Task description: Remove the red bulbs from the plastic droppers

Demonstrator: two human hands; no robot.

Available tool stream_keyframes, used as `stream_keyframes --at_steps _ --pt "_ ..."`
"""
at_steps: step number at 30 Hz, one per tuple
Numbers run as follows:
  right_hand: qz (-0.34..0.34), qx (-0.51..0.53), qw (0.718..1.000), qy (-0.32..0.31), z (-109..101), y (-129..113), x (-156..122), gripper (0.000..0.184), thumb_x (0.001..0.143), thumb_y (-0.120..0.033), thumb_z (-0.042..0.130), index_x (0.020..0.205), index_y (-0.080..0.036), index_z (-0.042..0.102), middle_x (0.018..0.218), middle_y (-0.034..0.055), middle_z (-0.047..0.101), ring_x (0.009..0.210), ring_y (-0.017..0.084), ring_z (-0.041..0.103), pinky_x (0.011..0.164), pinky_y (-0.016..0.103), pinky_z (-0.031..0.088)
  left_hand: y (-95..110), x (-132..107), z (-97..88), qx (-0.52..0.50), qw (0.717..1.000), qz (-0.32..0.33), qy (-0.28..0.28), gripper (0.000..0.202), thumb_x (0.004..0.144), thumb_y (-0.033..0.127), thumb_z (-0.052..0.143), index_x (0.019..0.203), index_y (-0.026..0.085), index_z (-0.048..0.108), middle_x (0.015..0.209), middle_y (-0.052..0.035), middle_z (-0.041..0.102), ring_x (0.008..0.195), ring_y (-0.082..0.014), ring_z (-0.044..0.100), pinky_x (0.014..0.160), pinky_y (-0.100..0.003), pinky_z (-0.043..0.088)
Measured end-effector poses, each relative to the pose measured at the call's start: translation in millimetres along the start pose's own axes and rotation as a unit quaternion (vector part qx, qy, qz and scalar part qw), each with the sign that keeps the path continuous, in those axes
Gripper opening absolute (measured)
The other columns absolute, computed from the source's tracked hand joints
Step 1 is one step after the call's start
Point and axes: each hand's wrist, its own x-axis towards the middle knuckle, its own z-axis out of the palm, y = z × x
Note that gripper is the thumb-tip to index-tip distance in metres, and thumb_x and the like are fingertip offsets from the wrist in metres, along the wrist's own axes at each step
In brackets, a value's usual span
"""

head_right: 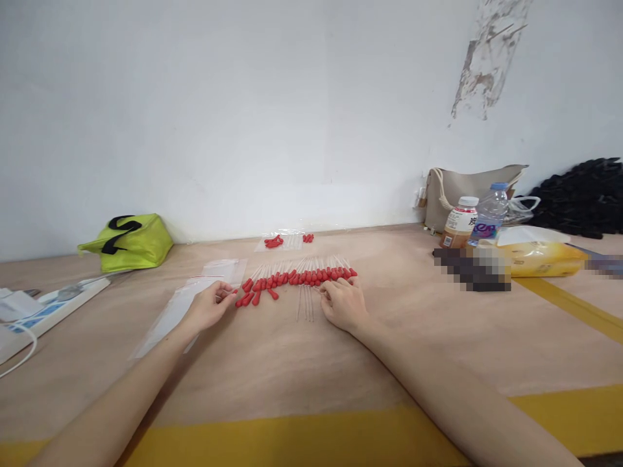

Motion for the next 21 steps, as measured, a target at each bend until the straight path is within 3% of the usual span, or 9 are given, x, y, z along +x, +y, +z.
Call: stream_keyframes --at_steps 5,9,11,15,18,21 --pt "-0.014 -0.001 1.0 -0.005 1 -7 -1 0.015 0.078 -0.02 0.046 0.076 -0.02 0.061 0.066 0.0007 0.065 0.068 0.014 0.054 0.072 0.031 0.023 5 2 6.8 -0.015 1.0 -0.008 -0.014 0.025 0.073 0.042 0.051 0.083 0.02 0.052 0.078 -0.0027 0.065 0.071 -0.0175 0.06 0.066 -0.027 0.043" --pt "-0.041 0.017 0.999 -0.023 -1 -13 -2 0.016 0.079 -0.028 0.048 0.081 -0.022 0.063 0.076 0.0024 0.067 0.071 0.015 0.053 0.075 0.033 0.023 7 1 3.7 -0.015 0.999 -0.013 -0.027 0.029 0.076 0.046 0.047 0.084 0.019 0.055 0.083 -0.0033 0.066 0.075 -0.0179 0.06 0.068 -0.027 0.043" --pt "-0.047 0.022 0.998 -0.034 -3 -15 -2 0.019 0.079 -0.034 0.049 0.083 -0.022 0.063 0.08 0.0033 0.067 0.074 0.016 0.053 0.076 0.033 0.023 10 -2 2.2 0.021 1.0 0.01 -0.005 0.03 0.078 0.045 0.045 0.084 0.019 0.057 0.085 -0.0039 0.065 0.078 -0.0188 0.059 0.07 -0.028 0.043" --pt "-0.05 0.025 0.997 -0.055 -6 -17 -1 0.03 0.078 -0.047 0.05 0.089 -0.022 0.062 0.085 0.0038 0.066 0.077 0.017 0.052 0.076 0.034 0.024 28 -8 5.7 0.101 0.976 0.177 0.073 0.024 0.079 0.04 0.048 0.084 0.02 0.06 0.088 -0.0051 0.06 0.086 -0.0209 0.054 0.077 -0.032 0.04" --pt "-0.061 0.027 0.996 -0.064 -7 -18 -1 0.039 0.075 -0.054 0.05 0.092 -0.021 0.062 0.086 0.0052 0.065 0.079 0.018 0.051 0.077 0.035 0.024 47 -6 13.6 0.139 0.938 0.316 0.035 0.019 0.079 0.033 0.053 0.092 0.023 0.061 0.088 -0.0045 0.057 0.086 -0.02 0.05 0.076 -0.032 0.039" --pt "-0.064 0.033 0.996 -0.059 -8 -18 0 0.046 0.073 -0.059 0.051 0.096 -0.02 0.061 0.087 0.0066 0.065 0.08 0.019 0.05 0.076 0.035 0.025 60 1 24.0 0.18 0.905 0.386 -0.004 0.019 0.08 0.025 0.051 0.097 0.024 0.061 0.087 -0.005 0.055 0.085 -0.0194 0.049 0.074 -0.032 0.039"
